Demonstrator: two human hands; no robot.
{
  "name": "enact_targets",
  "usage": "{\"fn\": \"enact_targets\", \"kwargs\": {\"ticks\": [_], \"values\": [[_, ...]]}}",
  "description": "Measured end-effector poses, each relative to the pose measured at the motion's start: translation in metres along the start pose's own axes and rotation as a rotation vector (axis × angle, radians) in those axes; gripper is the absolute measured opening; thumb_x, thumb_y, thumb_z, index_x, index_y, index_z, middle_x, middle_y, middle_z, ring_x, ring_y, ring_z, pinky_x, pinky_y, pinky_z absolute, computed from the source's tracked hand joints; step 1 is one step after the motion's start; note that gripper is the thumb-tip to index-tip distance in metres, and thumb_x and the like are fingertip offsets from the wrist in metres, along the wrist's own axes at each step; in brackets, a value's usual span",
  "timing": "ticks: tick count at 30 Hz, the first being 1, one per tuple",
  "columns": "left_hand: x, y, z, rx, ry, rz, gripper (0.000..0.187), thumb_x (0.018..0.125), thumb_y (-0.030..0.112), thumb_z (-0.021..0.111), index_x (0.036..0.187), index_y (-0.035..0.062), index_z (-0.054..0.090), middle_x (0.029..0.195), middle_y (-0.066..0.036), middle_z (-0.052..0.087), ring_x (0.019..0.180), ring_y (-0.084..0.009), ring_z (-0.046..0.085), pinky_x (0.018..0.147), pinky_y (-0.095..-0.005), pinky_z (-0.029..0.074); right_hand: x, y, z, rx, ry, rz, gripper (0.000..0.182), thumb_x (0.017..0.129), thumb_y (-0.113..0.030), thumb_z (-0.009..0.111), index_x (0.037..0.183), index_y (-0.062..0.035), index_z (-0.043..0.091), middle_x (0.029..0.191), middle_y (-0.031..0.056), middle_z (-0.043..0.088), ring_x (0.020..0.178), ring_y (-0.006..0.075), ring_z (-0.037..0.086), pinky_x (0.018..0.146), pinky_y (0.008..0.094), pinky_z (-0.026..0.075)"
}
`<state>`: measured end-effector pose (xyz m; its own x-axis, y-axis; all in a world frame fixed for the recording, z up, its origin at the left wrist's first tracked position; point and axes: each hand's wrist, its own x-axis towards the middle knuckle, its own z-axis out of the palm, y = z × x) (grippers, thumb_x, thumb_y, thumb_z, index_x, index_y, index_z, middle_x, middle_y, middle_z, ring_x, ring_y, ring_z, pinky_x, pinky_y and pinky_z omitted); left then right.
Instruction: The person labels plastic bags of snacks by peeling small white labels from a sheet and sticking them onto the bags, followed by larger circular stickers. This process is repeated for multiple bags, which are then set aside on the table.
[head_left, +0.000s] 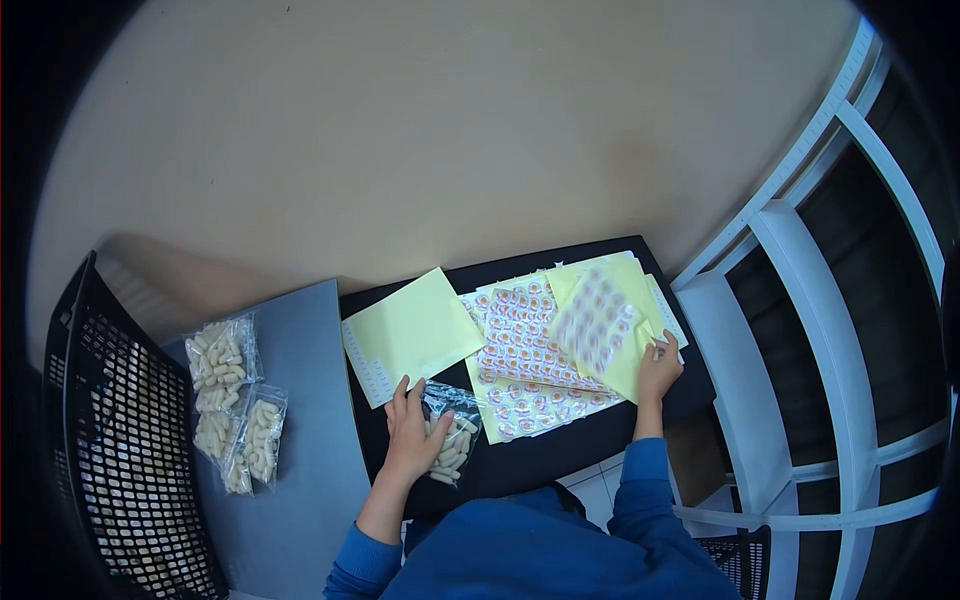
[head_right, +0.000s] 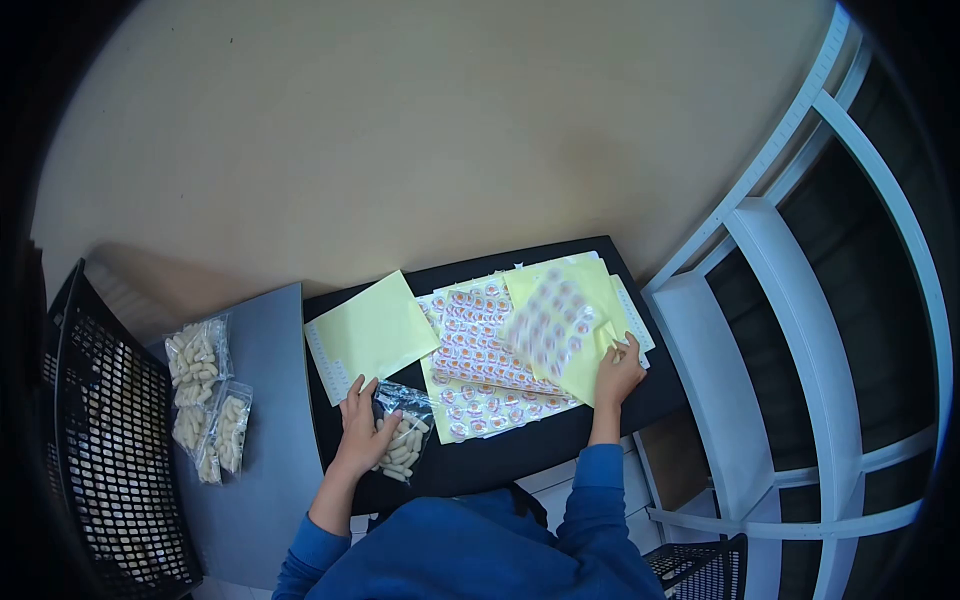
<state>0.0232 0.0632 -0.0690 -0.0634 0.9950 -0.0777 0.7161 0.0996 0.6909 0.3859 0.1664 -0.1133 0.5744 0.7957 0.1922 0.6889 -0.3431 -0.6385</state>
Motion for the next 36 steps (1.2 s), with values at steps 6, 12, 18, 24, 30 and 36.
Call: {"fn": "enact_targets", "kwargs": {"ticks": [6,12,18,24,30,36], "values": [[0.007,0.012,-0.012,-0.117,0.128,0.116,0.056,0.078,0.023,0.058,0.124,0.0016,0.035,0.132,-0.018,0.026,0.116,-0.0324,0.027,0.099,-0.0414,0.022,0.000,-0.039,-0.008,0.749,0.140,-0.162,0.034,0.078,0.004,0.054,0.111,0.0026,0.045,0.097,0.0147,0.060,0.094,0.0184,0.057,0.083,0.0253,0.043],[0.029,0.037,-0.054,-0.518,0.284,0.315,0.057,0.081,0.031,0.050,0.128,0.0045,0.030,0.131,-0.013,0.033,0.109,-0.0222,0.040,0.086,-0.0336,0.034,-0.026,-0.134,-0.065,0.920,0.024,-0.462,0.036,0.080,0.007,0.049,0.116,0.0033,0.044,0.104,0.0146,0.058,0.093,0.0151,0.057,0.083,0.0245,0.042],[0.044,0.058,-0.101,-1.338,-0.222,0.306,0.084,0.079,0.067,0.023,0.130,0.0010,0.027,0.129,-0.021,0.035,0.114,-0.0281,0.040,0.093,-0.0366,0.033,-0.051,-0.197,-0.092,0.893,-0.391,-0.636,0.034,0.076,0.010,0.048,0.108,-0.0008,0.054,0.103,0.0104,0.059,0.079,0.0115,0.057,0.070,0.0224,0.044],[0.031,0.056,-0.092,-1.219,-0.734,0.385,0.071,0.080,0.047,0.053,0.126,-0.0029,0.034,0.120,-0.018,0.046,0.108,-0.0223,0.047,0.090,-0.0324,0.038,-0.069,-0.245,-0.085,0.700,-0.545,-1.113,0.032,0.075,0.011,0.046,0.100,-0.0025,0.058,0.095,0.0107,0.058,0.078,0.0196,0.058,0.065,0.0258,0.045],[0.025,0.062,-0.093,-1.010,-0.616,0.126,0.032,0.084,0.017,0.055,0.106,-0.0059,0.051,0.094,-0.011,0.060,0.085,-0.0132,0.056,0.074,-0.0287,0.046,-0.068,-0.248,-0.077,0.760,-0.075,-1.093,0.010,0.080,0.001,0.050,0.085,0.0010,0.059,0.087,0.0126,0.057,0.070,0.0193,0.057,0.057,0.0245,0.043],[0.023,0.055,-0.102,-1.256,-0.257,0.094,0.032,0.085,0.015,0.052,0.110,-0.0036,0.048,0.102,-0.012,0.057,0.090,-0.0157,0.056,0.077,-0.0303,0.045,-0.097,-0.223,-0.070,0.824,0.263,-0.876,0.015,0.083,-0.010,0.051,0.075,0.0016,0.055,0.070,0.0077,0.049,0.064,0.0174,0.054,0.056,0.0232,0.041]]}}
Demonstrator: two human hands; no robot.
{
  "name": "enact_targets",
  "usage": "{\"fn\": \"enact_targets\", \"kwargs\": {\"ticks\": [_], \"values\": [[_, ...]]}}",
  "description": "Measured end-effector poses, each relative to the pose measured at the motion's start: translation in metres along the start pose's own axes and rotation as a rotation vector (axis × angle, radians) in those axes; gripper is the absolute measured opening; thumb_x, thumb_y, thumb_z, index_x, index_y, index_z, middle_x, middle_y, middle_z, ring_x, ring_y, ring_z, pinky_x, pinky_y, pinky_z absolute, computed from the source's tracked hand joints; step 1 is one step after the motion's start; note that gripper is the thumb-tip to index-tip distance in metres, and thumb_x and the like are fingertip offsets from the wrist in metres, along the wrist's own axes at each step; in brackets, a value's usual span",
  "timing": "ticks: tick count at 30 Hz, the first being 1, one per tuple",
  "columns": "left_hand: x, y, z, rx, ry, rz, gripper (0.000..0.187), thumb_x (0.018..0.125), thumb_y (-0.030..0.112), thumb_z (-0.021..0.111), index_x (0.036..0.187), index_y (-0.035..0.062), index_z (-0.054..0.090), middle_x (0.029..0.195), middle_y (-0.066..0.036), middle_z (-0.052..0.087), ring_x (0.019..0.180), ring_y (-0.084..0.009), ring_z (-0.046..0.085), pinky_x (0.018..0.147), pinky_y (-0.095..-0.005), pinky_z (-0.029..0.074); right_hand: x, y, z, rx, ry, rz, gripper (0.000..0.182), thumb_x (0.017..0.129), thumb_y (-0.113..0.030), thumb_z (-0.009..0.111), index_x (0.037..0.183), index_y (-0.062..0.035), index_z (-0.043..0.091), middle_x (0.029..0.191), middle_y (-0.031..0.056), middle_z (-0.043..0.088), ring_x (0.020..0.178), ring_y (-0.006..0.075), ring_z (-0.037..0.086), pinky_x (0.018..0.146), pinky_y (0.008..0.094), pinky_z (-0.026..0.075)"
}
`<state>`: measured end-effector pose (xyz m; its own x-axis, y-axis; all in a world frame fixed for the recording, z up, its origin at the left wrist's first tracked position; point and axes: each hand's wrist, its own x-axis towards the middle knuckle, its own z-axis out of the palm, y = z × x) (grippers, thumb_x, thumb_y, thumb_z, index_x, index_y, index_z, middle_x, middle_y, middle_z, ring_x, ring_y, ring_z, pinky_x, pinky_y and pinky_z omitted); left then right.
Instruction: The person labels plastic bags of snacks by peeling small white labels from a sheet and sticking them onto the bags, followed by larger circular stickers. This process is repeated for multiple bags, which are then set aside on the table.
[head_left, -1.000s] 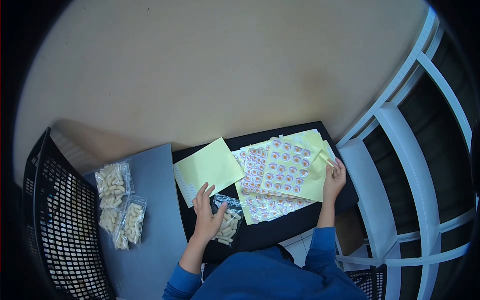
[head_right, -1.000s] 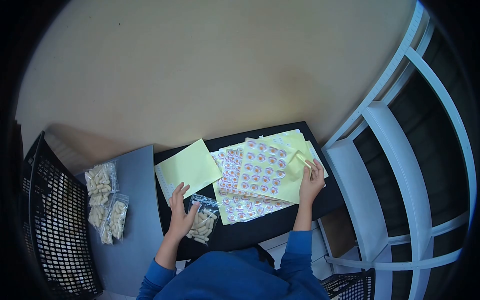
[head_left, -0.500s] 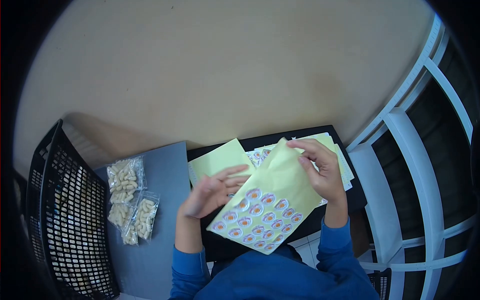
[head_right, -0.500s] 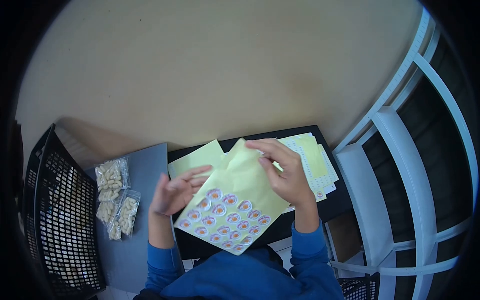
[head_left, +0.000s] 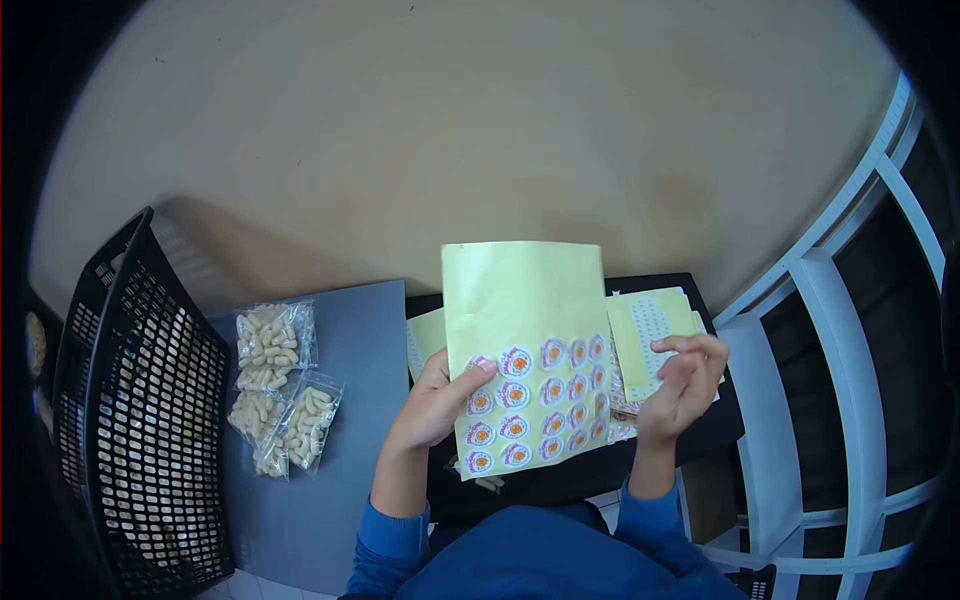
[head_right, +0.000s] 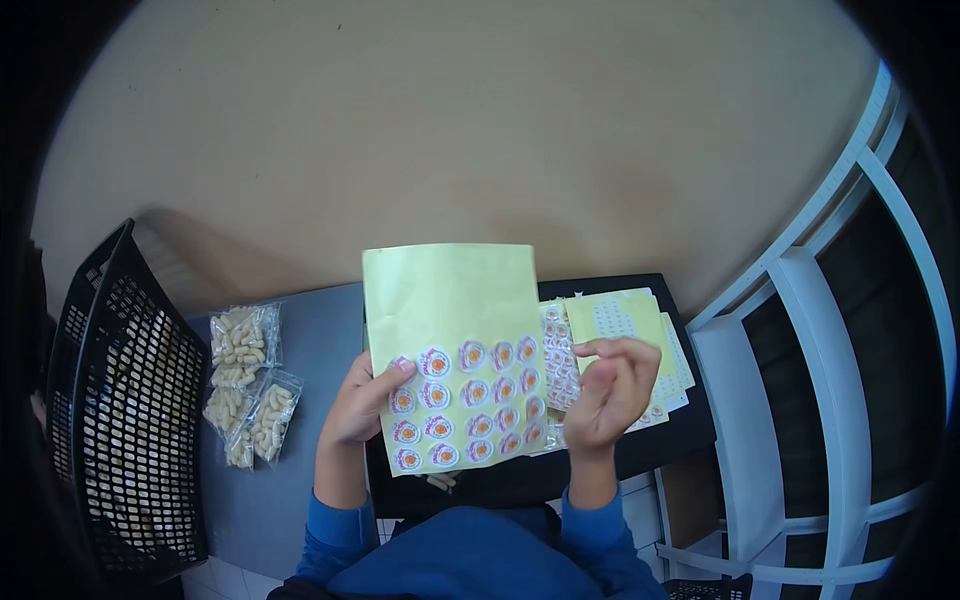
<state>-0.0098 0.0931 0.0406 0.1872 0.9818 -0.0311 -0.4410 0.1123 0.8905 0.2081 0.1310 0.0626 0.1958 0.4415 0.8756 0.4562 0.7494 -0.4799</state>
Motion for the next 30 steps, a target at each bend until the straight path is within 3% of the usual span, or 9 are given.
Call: {"fn": "enact_targets", "kwargs": {"ticks": [3,5,6,10,12,13,16,19,30], "values": [[-0.002,0.004,0.002,-0.049,0.031,0.081,0.031,0.085,0.014,0.052,0.110,-0.0035,0.047,0.102,-0.012,0.057,0.091,-0.0158,0.056,0.077,-0.0302,0.045,-0.014,-0.010,0.004,-0.263,-0.054,-0.219,0.015,0.079,-0.003,0.055,0.093,-0.0003,0.053,0.073,0.0095,0.051,0.069,0.0170,0.056,0.064,0.0238,0.044],[-0.003,0.004,0.003,-0.044,0.035,0.112,0.031,0.084,0.013,0.052,0.110,-0.0037,0.047,0.103,-0.012,0.057,0.091,-0.0158,0.056,0.077,-0.0304,0.045,-0.029,-0.021,0.012,0.035,-0.090,0.064,0.033,0.073,0.002,0.061,0.105,-0.0006,0.049,0.081,0.0126,0.056,0.076,0.0203,0.059,0.075,0.0296,0.044],[-0.004,0.004,0.004,-0.039,0.039,0.144,0.032,0.084,0.012,0.052,0.111,-0.0039,0.046,0.103,-0.012,0.057,0.091,-0.0158,0.055,0.078,-0.0305,0.045,-0.032,-0.017,0.007,0.093,-0.241,0.041,0.047,0.071,0.003,0.064,0.114,0.0000,0.045,0.092,0.0163,0.058,0.082,0.0242,0.060,0.080,0.0331,0.043],[-0.011,0.010,0.009,0.042,0.005,0.145,0.030,0.083,0.007,0.052,0.110,-0.0040,0.046,0.103,-0.011,0.057,0.091,-0.0152,0.055,0.077,-0.0297,0.045,-0.031,-0.024,0.015,0.112,-0.406,-0.038,0.051,0.068,0.002,0.067,0.114,0.0013,0.046,0.089,0.0134,0.059,0.081,0.0236,0.060,0.076,0.0327,0.046],[-0.014,0.011,0.013,0.112,0.016,0.200,0.030,0.081,0.003,0.053,0.109,-0.0040,0.047,0.102,-0.011,0.057,0.092,-0.0141,0.055,0.077,-0.0285,0.045,-0.020,-0.041,0.039,0.112,-0.130,-0.031,0.044,0.065,0.003,0.068,0.106,0.0003,0.054,0.081,0.0087,0.058,0.075,0.0186,0.059,0.066,0.0289,0.047],[-0.015,0.012,0.014,0.112,0.019,0.201,0.030,0.081,0.003,0.053,0.109,-0.0040,0.047,0.102,-0.011,0.057,0.092,-0.0141,0.055,0.077,-0.0285,0.045,-0.018,-0.045,0.037,0.114,-0.132,-0.031,0.044,0.065,0.003,0.068,0.106,0.0003,0.054,0.081,0.0087,0.058,0.075,0.0186,0.059,0.066,0.0289,0.047],[-0.015,0.014,0.015,0.160,0.019,0.184,0.030,0.080,0.001,0.053,0.109,-0.0040,0.046,0.102,-0.010,0.057,0.092,-0.0127,0.054,0.077,-0.0274,0.045,-0.016,-0.044,0.032,0.188,-0.406,-0.131,0.033,0.061,0.005,0.066,0.093,-0.0035,0.062,0.078,0.0073,0.055,0.065,0.0188,0.054,0.055,0.0272,0.044],[-0.017,0.015,0.015,0.195,-0.019,0.165,0.030,0.080,0.002,0.053,0.109,-0.0036,0.046,0.102,-0.009,0.056,0.091,-0.0116,0.054,0.077,-0.0267,0.045,-0.003,-0.046,0.042,0.229,-0.535,-0.204,0.036,0.059,0.007,0.063,0.093,-0.0045,0.062,0.077,0.0066,0.054,0.064,0.0193,0.053,0.054,0.0278,0.043],[-0.021,0.017,0.016,0.230,-0.101,0.107,0.028,0.081,0.001,0.048,0.109,-0.0036,0.048,0.096,-0.007,0.057,0.086,-0.0098,0.053,0.072,-0.0255,0.045,0.004,-0.048,0.049,0.145,-0.719,-0.242,0.030,0.060,-0.002,0.063,0.089,-0.0087,0.063,0.071,0.0031,0.050,0.061,0.0159,0.052,0.053,0.0282,0.042]]}}
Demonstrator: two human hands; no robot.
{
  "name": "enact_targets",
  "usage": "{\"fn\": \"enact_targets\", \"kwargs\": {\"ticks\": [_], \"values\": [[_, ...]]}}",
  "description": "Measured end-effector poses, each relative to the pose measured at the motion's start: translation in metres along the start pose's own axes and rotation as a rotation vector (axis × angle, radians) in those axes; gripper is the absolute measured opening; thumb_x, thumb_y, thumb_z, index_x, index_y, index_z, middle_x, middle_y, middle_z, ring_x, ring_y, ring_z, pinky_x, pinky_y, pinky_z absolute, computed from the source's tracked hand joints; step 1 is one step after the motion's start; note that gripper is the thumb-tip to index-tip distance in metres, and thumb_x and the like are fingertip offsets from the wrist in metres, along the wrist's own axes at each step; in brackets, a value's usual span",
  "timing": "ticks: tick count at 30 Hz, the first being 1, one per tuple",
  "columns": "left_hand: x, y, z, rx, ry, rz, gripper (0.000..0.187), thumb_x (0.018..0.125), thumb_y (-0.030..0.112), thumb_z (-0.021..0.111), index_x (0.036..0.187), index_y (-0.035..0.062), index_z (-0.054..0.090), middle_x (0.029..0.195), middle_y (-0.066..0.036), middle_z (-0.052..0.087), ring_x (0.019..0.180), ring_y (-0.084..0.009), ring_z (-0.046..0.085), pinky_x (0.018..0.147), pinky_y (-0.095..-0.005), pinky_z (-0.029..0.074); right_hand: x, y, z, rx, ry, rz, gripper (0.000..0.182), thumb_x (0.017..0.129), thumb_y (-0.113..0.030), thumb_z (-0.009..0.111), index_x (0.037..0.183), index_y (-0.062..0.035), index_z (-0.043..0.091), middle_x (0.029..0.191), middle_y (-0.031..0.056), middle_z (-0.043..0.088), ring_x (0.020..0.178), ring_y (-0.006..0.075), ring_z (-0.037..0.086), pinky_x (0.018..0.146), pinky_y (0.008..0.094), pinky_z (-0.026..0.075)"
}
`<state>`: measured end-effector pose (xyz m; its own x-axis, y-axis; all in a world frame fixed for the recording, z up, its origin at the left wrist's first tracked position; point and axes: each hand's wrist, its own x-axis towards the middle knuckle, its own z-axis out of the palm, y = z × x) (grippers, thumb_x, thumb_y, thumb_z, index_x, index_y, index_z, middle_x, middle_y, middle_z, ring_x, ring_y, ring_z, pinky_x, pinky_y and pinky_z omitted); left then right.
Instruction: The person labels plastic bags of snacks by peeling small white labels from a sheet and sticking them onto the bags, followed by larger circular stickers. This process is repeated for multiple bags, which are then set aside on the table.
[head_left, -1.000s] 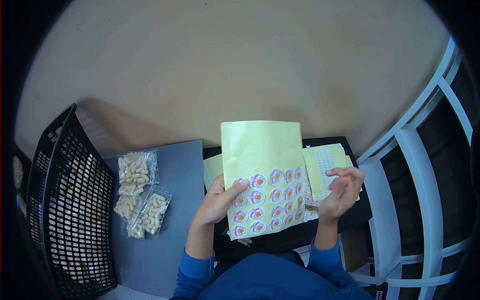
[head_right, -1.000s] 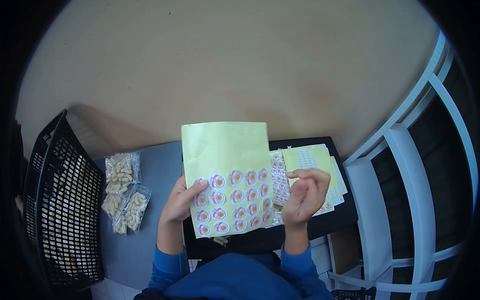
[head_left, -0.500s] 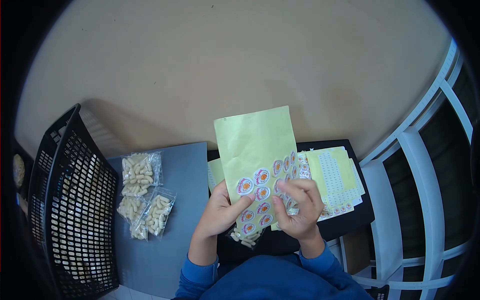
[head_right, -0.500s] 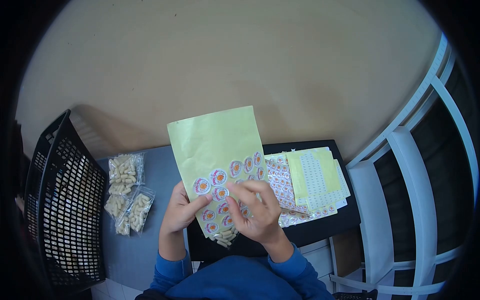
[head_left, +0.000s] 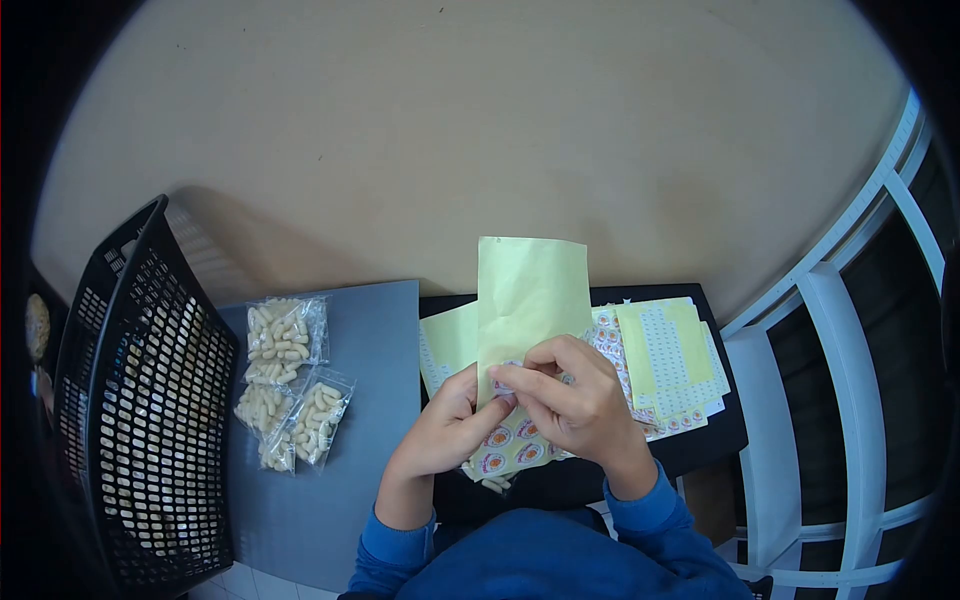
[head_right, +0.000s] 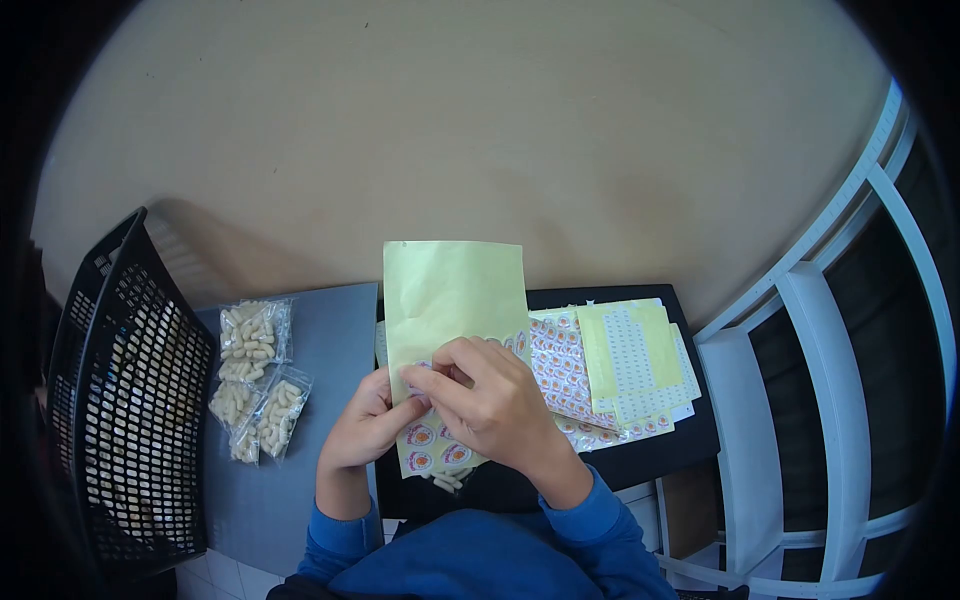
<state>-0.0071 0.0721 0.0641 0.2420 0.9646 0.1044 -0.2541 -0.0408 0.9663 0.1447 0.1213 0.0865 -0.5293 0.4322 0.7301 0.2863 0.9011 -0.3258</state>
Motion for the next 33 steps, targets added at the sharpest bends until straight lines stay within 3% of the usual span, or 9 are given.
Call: {"fn": "enact_targets", "kwargs": {"ticks": [7,9,16,18,21,28,33], "values": [[0.000,0.001,0.007,0.022,0.018,0.037,0.032,0.079,-0.003,0.051,0.110,-0.0032,0.047,0.097,-0.007,0.057,0.087,-0.0098,0.053,0.072,-0.0243,0.045,0.000,0.000,-0.001,0.009,0.012,0.018,0.023,0.057,-0.004,0.065,0.078,-0.0084,0.060,0.078,0.0021,0.050,0.061,0.0140,0.053,0.053,0.0277,0.042],[0.001,-0.001,0.006,0.151,0.025,0.100,0.034,0.078,-0.004,0.052,0.111,-0.0029,0.047,0.097,-0.007,0.057,0.087,-0.0099,0.053,0.072,-0.0237,0.045,0.000,0.000,-0.001,0.008,0.007,0.020,0.023,0.056,-0.003,0.065,0.078,-0.0083,0.060,0.079,0.0024,0.050,0.061,0.0140,0.054,0.053,0.0275,0.043],[-0.002,0.005,0.001,0.014,-0.039,0.006,0.035,0.079,-0.003,0.052,0.113,-0.0045,0.044,0.098,-0.008,0.057,0.089,-0.0103,0.054,0.073,-0.0241,0.045,0.003,0.002,-0.004,0.092,-0.002,0.036,0.023,0.057,0.003,0.062,0.078,-0.0050,0.057,0.083,0.0053,0.051,0.064,0.0169,0.056,0.057,0.0279,0.047],[-0.005,0.007,-0.003,-0.005,-0.165,-0.069,0.034,0.085,0.001,0.044,0.118,-0.0041,0.039,0.106,-0.011,0.054,0.095,-0.0124,0.052,0.079,-0.0260,0.043,0.002,0.003,-0.007,0.096,-0.034,0.049,0.023,0.057,0.004,0.061,0.078,-0.0045,0.057,0.086,0.0060,0.052,0.066,0.0176,0.057,0.058,0.0283,0.047],[-0.006,0.005,-0.004,-0.080,-0.180,-0.110,0.036,0.087,0.004,0.039,0.122,-0.0038,0.035,0.108,-0.011,0.053,0.097,-0.0122,0.051,0.080,-0.0261,0.042,0.002,0.003,-0.010,0.093,-0.051,0.048,0.023,0.058,0.004,0.061,0.079,-0.0037,0.057,0.092,0.0071,0.055,0.068,0.0185,0.058,0.060,0.0290,0.048],[-0.005,0.007,-0.006,-0.071,-0.171,-0.137,0.039,0.088,0.007,0.037,0.125,-0.0044,0.032,0.110,-0.012,0.051,0.098,-0.0121,0.050,0.082,-0.0260,0.041,0.000,0.005,-0.010,0.060,-0.012,-0.011,0.021,0.058,0.004,0.061,0.078,-0.0024,0.057,0.093,0.0079,0.058,0.070,0.0192,0.058,0.061,0.0292,0.048],[-0.002,-0.006,-0.009,-0.078,-0.015,-0.107,0.030,0.091,0.017,0.036,0.106,-0.0052,0.048,0.091,-0.008,0.058,0.082,-0.0090,0.053,0.071,-0.0243,0.042,-0.002,-0.003,-0.010,0.070,-0.059,0.018,0.021,0.058,0.003,0.061,0.078,-0.0030,0.058,0.096,0.0083,0.056,0.070,0.0198,0.057,0.061,0.0301,0.048]]}}
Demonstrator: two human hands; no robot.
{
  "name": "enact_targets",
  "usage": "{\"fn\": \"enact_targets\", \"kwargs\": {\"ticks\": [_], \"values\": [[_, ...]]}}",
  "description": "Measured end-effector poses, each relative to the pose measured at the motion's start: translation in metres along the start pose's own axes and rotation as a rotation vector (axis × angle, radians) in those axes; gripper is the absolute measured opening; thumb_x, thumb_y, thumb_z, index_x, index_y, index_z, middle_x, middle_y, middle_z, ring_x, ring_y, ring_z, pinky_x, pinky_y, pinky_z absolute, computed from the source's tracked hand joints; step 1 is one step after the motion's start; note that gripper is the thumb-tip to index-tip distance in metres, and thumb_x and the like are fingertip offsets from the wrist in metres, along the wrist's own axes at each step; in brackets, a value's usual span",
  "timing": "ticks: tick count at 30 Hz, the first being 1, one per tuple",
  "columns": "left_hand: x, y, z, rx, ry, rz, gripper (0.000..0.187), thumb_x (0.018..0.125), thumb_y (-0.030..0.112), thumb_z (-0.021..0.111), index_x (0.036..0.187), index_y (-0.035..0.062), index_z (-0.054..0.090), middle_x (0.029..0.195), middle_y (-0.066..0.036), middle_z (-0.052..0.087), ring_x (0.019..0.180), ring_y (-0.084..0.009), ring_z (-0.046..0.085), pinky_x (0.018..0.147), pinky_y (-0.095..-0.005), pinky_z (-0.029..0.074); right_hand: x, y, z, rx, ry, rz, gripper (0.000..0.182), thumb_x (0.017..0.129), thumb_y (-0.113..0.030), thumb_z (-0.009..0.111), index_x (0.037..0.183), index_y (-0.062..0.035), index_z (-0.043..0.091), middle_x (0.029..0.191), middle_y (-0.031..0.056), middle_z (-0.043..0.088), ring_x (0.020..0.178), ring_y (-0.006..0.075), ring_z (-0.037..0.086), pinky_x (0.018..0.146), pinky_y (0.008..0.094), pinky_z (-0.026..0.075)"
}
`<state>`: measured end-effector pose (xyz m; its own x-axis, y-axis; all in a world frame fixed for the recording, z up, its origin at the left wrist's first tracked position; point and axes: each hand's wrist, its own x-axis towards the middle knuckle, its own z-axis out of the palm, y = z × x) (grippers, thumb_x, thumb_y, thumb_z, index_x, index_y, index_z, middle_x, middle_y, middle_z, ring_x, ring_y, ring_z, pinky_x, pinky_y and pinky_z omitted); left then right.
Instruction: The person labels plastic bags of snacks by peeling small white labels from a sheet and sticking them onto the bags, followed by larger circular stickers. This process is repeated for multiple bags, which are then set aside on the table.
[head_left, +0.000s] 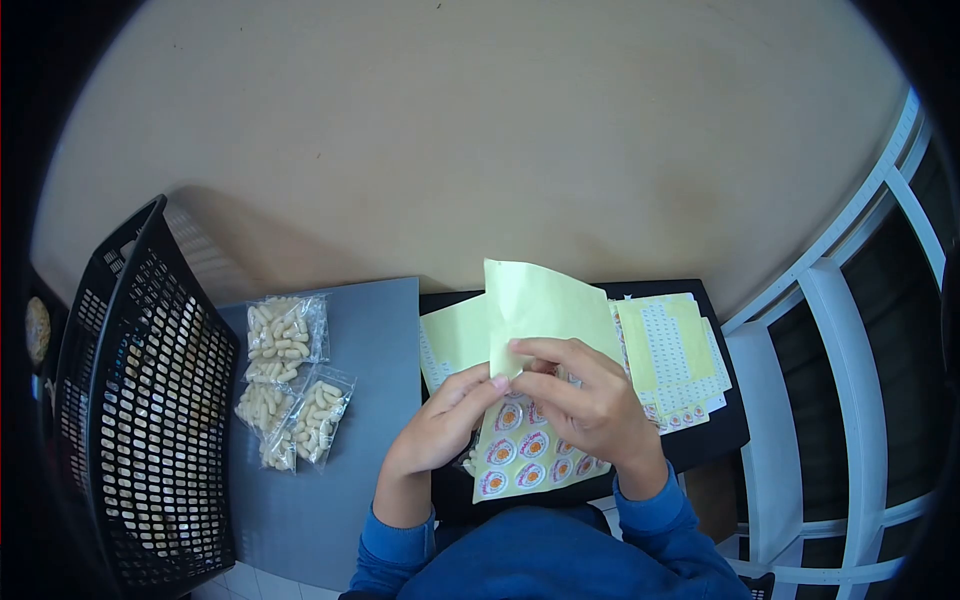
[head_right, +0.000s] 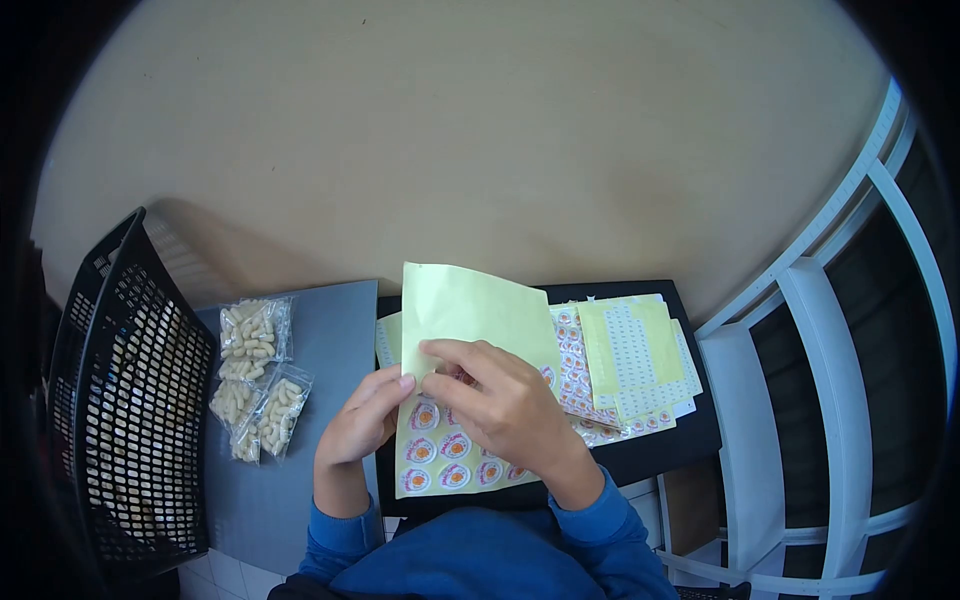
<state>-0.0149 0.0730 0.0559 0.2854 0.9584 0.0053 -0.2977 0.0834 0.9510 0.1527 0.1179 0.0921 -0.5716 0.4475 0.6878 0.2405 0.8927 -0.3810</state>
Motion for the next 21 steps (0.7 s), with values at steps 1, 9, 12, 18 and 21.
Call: {"fn": "enact_targets", "kwargs": {"ticks": [1,9,12,18,21], "values": [[0.000,0.001,0.001,-0.001,0.000,0.001,0.030,0.091,0.017,0.036,0.106,-0.0052,0.048,0.091,-0.008,0.058,0.082,-0.0090,0.053,0.071,-0.0243,0.042,0.000,-0.002,0.001,0.013,-0.001,0.010,0.021,0.059,0.003,0.062,0.078,-0.0034,0.059,0.097,0.0082,0.055,0.070,0.0198,0.057,0.062,0.0305,0.047],[0.000,0.007,0.002,0.149,0.138,0.019,0.028,0.091,0.018,0.039,0.094,-0.0047,0.055,0.081,-0.008,0.060,0.072,-0.0085,0.056,0.062,-0.0205,0.043,-0.004,0.003,0.006,-0.123,0.049,-0.106,0.024,0.057,-0.003,0.064,0.080,-0.0071,0.061,0.089,0.0058,0.052,0.072,0.0184,0.054,0.063,0.0304,0.045],[0.000,0.012,0.005,0.114,0.126,-0.006,0.030,0.092,0.020,0.036,0.089,-0.0050,0.054,0.076,-0.006,0.058,0.068,-0.0079,0.052,0.060,-0.0230,0.041,-0.008,0.005,0.009,-0.130,0.091,-0.138,0.025,0.056,-0.003,0.064,0.081,-0.0080,0.062,0.089,0.0054,0.051,0.073,0.0184,0.053,0.064,0.0303,0.044],[0.001,0.012,0.001,0.002,0.140,-0.018,0.029,0.091,0.020,0.037,0.089,-0.0046,0.054,0.077,-0.006,0.059,0.068,-0.0080,0.053,0.060,-0.0220,0.042,-0.018,0.009,0.012,-0.135,0.138,-0.155,0.026,0.056,-0.002,0.064,0.081,-0.0095,0.062,0.091,0.0037,0.051,0.080,0.0171,0.052,0.066,0.0300,0.044],[0.000,0.016,0.001,0.012,0.150,-0.035,0.030,0.091,0.020,0.038,0.089,-0.0047,0.053,0.077,-0.006,0.059,0.067,-0.0081,0.054,0.060,-0.0217,0.042,-0.018,0.007,0.010,-0.117,0.147,-0.155,0.027,0.056,-0.002,0.063,0.081,-0.0099,0.062,0.092,0.0033,0.051,0.080,0.0167,0.052,0.067,0.0298,0.044]]}}
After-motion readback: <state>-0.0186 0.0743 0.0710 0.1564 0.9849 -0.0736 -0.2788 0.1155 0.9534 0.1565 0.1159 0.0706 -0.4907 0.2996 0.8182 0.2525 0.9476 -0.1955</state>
